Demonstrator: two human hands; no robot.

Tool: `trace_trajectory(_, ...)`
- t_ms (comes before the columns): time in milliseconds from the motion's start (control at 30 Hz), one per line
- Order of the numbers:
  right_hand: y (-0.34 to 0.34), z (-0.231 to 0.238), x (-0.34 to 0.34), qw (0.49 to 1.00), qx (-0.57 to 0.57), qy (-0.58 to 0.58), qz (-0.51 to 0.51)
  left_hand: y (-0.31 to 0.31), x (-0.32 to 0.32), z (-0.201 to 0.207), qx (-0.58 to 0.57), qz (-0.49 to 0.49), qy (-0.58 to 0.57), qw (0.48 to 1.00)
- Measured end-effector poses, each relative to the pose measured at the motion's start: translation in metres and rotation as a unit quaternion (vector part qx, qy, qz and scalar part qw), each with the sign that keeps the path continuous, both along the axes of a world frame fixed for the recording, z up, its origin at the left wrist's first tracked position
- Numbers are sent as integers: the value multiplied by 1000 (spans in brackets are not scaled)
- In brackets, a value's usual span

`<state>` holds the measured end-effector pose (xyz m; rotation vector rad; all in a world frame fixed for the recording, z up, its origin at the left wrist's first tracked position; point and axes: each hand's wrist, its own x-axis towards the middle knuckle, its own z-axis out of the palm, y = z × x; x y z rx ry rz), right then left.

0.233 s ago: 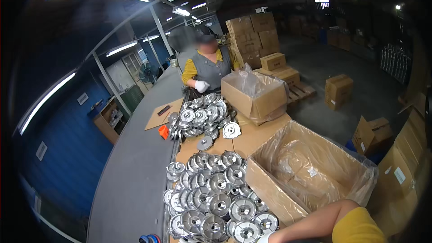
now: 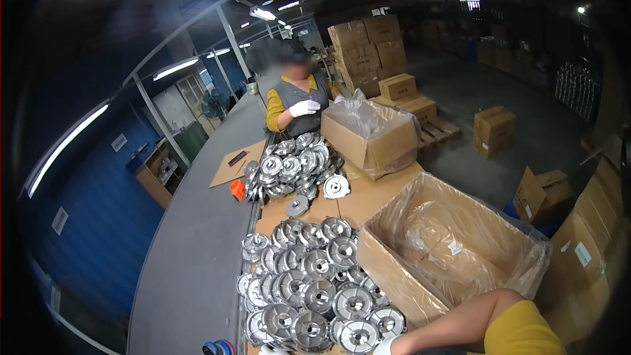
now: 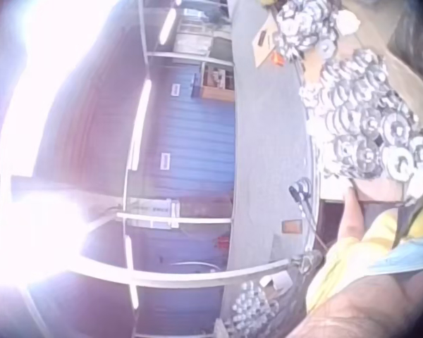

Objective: The person sorts circular metal parts by hand, taking them from a pile and placing them into boxes.

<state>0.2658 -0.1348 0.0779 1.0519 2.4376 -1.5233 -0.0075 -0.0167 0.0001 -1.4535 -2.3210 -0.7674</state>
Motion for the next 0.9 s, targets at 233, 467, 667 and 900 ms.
trace_trajectory(233, -5, -7, 1, 998, 37, 25, 51, 15, -12, -14, -4, 3, -3, 1000)
trace_trajectory(467, -4, -4, 0, 996, 67, 3, 63, 8, -1, -5, 20, -10, 6, 1000)
trace_trajectory(667, -5, 6, 3, 994, 89, -2, 60, 15, -7, -11, -23, 9, 2, 1000)
trace_trajectory(900, -5, 14, -7, 995, 57, -42, 64, 36, -43, -56, -38, 6, -7, 999)
